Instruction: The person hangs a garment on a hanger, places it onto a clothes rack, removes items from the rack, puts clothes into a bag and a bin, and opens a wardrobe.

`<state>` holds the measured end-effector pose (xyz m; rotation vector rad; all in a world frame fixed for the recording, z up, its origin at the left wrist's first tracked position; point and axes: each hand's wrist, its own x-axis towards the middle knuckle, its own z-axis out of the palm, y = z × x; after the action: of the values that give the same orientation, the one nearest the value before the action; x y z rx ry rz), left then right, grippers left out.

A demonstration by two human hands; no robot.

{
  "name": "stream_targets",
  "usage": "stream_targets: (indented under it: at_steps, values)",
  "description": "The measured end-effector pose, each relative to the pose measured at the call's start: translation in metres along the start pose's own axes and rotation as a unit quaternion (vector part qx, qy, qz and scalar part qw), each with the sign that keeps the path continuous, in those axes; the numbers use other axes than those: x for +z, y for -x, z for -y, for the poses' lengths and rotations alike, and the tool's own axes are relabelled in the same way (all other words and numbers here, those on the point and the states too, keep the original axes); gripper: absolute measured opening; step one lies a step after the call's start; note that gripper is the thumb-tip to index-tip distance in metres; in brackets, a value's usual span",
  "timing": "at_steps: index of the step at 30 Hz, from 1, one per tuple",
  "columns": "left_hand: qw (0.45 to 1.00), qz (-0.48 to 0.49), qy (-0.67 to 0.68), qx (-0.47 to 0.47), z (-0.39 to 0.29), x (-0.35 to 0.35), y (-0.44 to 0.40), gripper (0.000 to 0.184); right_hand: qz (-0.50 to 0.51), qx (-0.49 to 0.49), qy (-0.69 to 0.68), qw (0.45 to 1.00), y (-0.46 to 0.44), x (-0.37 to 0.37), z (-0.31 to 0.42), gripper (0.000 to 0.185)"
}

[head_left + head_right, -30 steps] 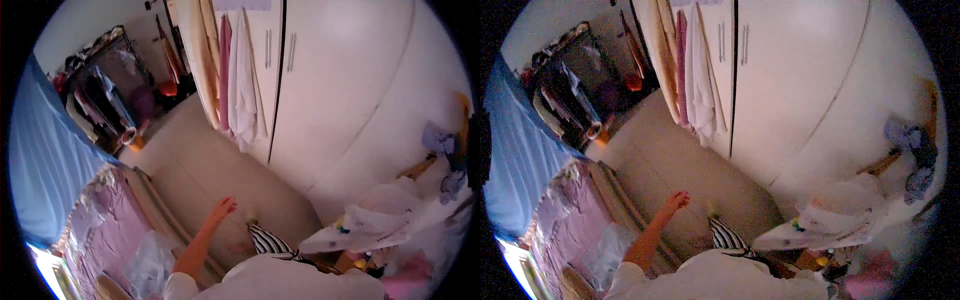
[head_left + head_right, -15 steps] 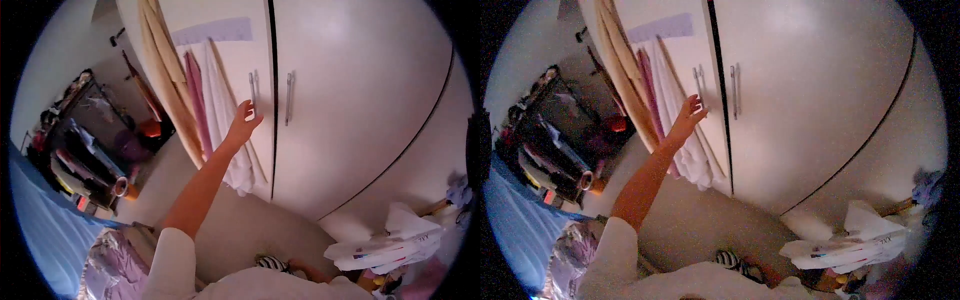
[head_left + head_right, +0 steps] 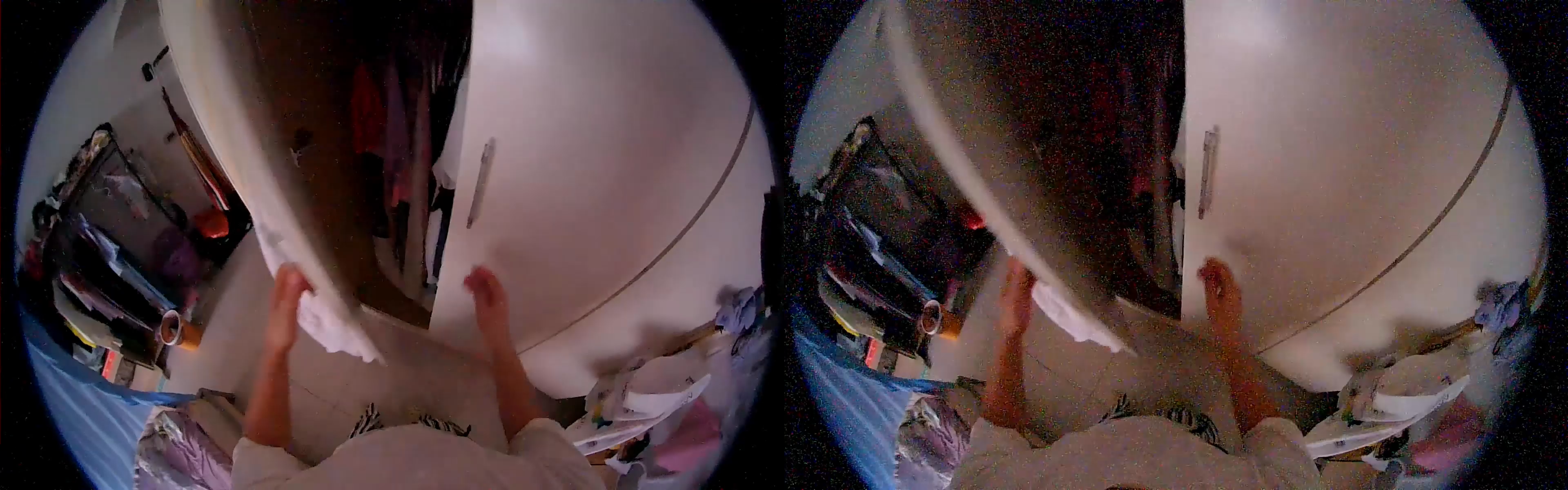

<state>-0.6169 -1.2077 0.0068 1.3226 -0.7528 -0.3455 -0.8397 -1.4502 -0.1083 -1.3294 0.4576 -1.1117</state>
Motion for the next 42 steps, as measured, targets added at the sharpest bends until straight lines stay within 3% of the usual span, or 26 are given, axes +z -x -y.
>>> stream_targets:
  at_steps: [1,4,5,7,8,10,11,12,14,16,20,23,25,26,28,34,37,38,40,41,42]
  values:
    - [0.998,-0.056,-0.019,-0.03,0.0,-0.024,0.006,0.036,-0.027,-0.075,0.184,0.98,-0.019,0.01,0.029,0.023]
    - [0.97,-0.168,-0.168,-0.056,0.009,-0.096,0.015,0.042,-0.067,-0.223,0.226,0.946,-0.071,0.04,0.082,0.035]
    - [0.958,-0.231,-0.16,-0.058,0.017,-0.113,0.011,0.038,-0.082,-0.252,0.237,0.935,-0.084,0.05,0.088,0.037]
    - [0.992,-0.073,0.1,-0.002,0.106,-0.251,-0.005,0.036,-0.072,-0.222,0.19,0.954,-0.104,0.071,0.083,0.037]
    - [0.992,-0.072,0.101,-0.006,0.095,-0.247,-0.009,0.036,-0.062,-0.192,0.14,0.969,-0.112,0.078,0.082,0.037]
    - [0.974,-0.163,-0.142,0.063,0.059,-0.22,-0.021,0.032,-0.094,-0.145,0.149,0.974,-0.117,0.089,0.087,0.036]
    - [0.975,-0.16,-0.14,0.058,0.061,-0.233,-0.024,0.032,-0.125,-0.099,0.156,0.975,-0.117,0.091,0.09,0.035]
    - [0.947,-0.153,-0.27,0.082,0.065,-0.25,-0.026,0.031,-0.128,-0.154,0.152,0.968,-0.118,0.086,0.087,0.031]
    - [0.904,-0.138,-0.391,0.104,0.072,-0.276,-0.031,0.03,-0.137,-0.125,0.171,0.968,-0.106,0.09,0.095,0.028]
    - [0.919,-0.127,-0.363,0.093,0.068,-0.292,-0.03,0.03,-0.153,-0.092,0.188,0.966,-0.078,0.1,0.11,0.026]
    - [0.931,-0.123,-0.337,0.067,0.046,-0.28,-0.042,0.03,-0.214,-0.132,0.199,0.947,-0.026,0.101,0.12,0.025]
    - [0.96,-0.11,-0.255,0.02,0.066,-0.308,-0.044,0.032,-0.277,-0.107,0.161,0.941,0.026,0.098,0.138,0.035]
    - [0.974,-0.102,-0.2,-0.018,0.081,-0.326,-0.042,0.034,-0.309,-0.117,0.06,0.942,0.066,0.079,0.146,0.032]
    - [0.977,-0.097,-0.185,-0.031,0.086,-0.33,-0.042,0.034,-0.403,-0.095,0.166,0.895,0.088,0.051,0.148,0.031]
    - [0.968,-0.114,-0.222,-0.026,0.094,-0.338,-0.042,0.036,-0.445,-0.117,0.181,0.869,0.126,0.026,0.16,0.031]
    - [0.924,-0.084,-0.369,0.057,0.101,-0.341,-0.038,0.036,-0.375,-0.168,0.175,0.895,0.212,-0.048,0.208,0.042]
    - [0.949,-0.056,-0.292,0.103,0.103,-0.338,-0.036,0.039,-0.265,-0.17,0.168,0.934,0.235,-0.074,0.226,0.051]
    - [0.848,-0.068,-0.491,0.187,0.096,-0.337,-0.035,0.039,-0.371,-0.158,0.194,0.894,0.237,-0.079,0.23,0.051]
    - [0.698,-0.077,-0.66,0.268,0.087,-0.332,-0.034,0.038,-0.524,-0.142,0.223,0.81,0.238,-0.08,0.235,0.05]
    - [0.899,-0.146,-0.403,0.091,0.084,-0.331,-0.033,0.038,-0.572,-0.137,0.229,0.776,0.238,-0.079,0.236,0.05]
    - [0.956,-0.152,-0.25,-0.003,0.076,-0.321,-0.033,0.038,-0.607,-0.149,0.289,0.725,0.235,-0.075,0.236,0.05]
